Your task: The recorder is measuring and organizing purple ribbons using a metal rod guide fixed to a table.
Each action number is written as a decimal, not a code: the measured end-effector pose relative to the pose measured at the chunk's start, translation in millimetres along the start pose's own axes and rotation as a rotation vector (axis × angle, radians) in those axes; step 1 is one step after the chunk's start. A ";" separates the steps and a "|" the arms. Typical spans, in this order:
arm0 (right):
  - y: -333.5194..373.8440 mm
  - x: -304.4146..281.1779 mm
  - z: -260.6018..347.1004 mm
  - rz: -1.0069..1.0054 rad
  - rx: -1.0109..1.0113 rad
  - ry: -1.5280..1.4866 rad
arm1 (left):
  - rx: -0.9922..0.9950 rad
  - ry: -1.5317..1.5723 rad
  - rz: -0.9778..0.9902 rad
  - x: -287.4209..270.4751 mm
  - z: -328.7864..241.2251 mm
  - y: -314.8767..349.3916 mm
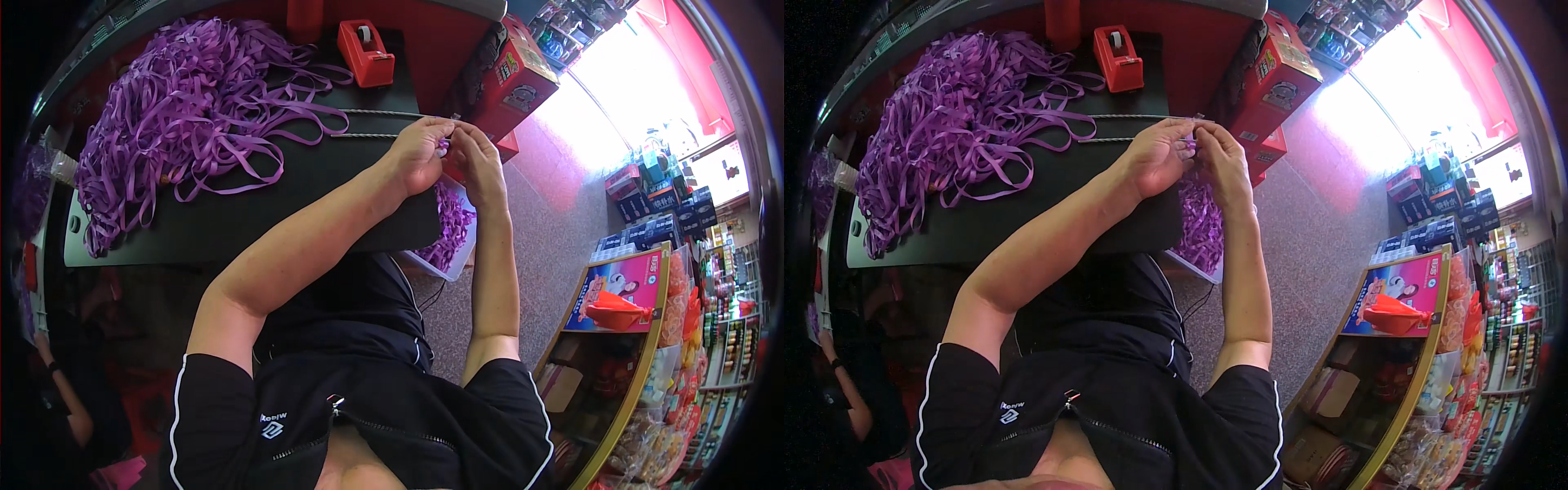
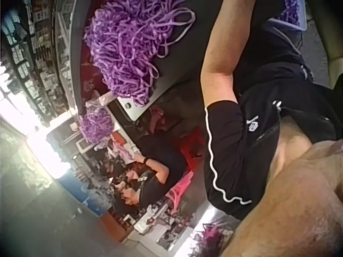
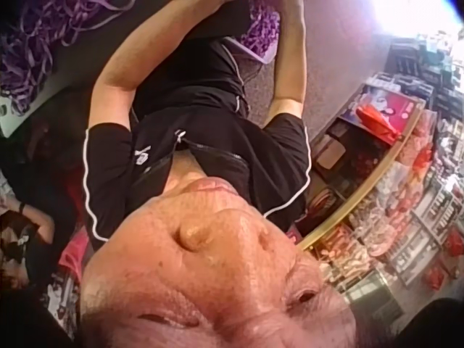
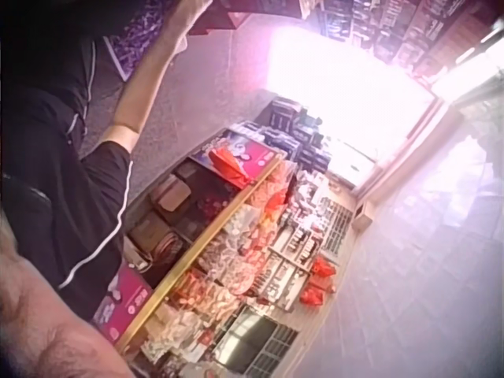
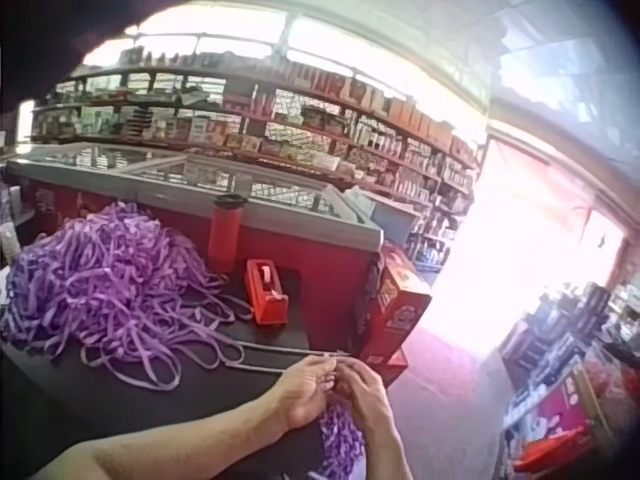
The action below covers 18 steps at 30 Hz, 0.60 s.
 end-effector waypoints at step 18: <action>-42.6 0.5 86.4 0.587 -0.031 0.740 | -0.093 -0.041 -0.018 11.9 -0.7 9.1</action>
Point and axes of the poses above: each hand's wrist, its own y-axis away from the middle knuckle, its own x-axis out of the palm, z = x × y, the point moved 4 cm from there along -y, towards the middle knuckle, and after that the axes turned 1 degree about -x, right-handed, at the moved point
